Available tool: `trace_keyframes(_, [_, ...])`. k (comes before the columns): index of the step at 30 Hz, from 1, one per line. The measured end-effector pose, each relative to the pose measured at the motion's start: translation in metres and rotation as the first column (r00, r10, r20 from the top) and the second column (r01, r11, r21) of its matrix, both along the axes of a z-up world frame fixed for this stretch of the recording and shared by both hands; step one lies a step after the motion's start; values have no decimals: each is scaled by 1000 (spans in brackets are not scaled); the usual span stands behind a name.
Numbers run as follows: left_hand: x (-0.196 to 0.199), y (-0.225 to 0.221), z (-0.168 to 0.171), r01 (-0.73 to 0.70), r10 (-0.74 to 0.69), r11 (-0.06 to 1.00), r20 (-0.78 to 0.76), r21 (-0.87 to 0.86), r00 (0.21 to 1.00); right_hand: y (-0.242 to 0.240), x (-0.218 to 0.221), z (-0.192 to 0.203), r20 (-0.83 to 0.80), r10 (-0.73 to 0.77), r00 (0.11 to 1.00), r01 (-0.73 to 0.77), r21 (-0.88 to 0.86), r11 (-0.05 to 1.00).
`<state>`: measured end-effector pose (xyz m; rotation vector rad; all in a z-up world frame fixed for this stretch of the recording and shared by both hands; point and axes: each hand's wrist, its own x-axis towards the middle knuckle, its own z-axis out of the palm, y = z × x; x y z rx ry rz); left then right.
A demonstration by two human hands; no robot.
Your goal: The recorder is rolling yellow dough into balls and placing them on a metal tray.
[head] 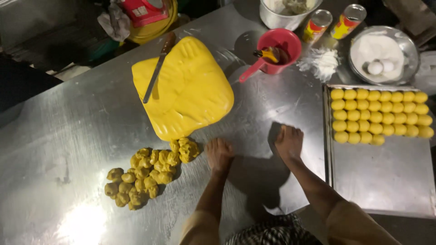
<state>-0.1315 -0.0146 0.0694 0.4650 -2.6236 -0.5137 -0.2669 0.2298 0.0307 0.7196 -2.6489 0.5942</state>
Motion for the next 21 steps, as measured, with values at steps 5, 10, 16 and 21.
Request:
trace_keyframes(5, [-30, 33, -4, -100, 99, 994, -18, -52, 995, -38, -5, 12, 53, -205, 977, 212, -204, 956])
trace_keyframes(10, [45, 66, -12, 70, -76, 992, -61, -103, 995, -14, 72, 9, 89, 21, 996, 8, -317, 948])
trace_keyframes(16, [166, 50, -40, 230, -220, 970, 125, -73, 968, 101, 142, 19, -59, 536, 842, -538, -154, 829])
trace_keyframes(21, [127, 22, -13, 157, -159, 982, -6, -105, 987, 105, 109, 18, 189, 317, 930, -315, -37, 948])
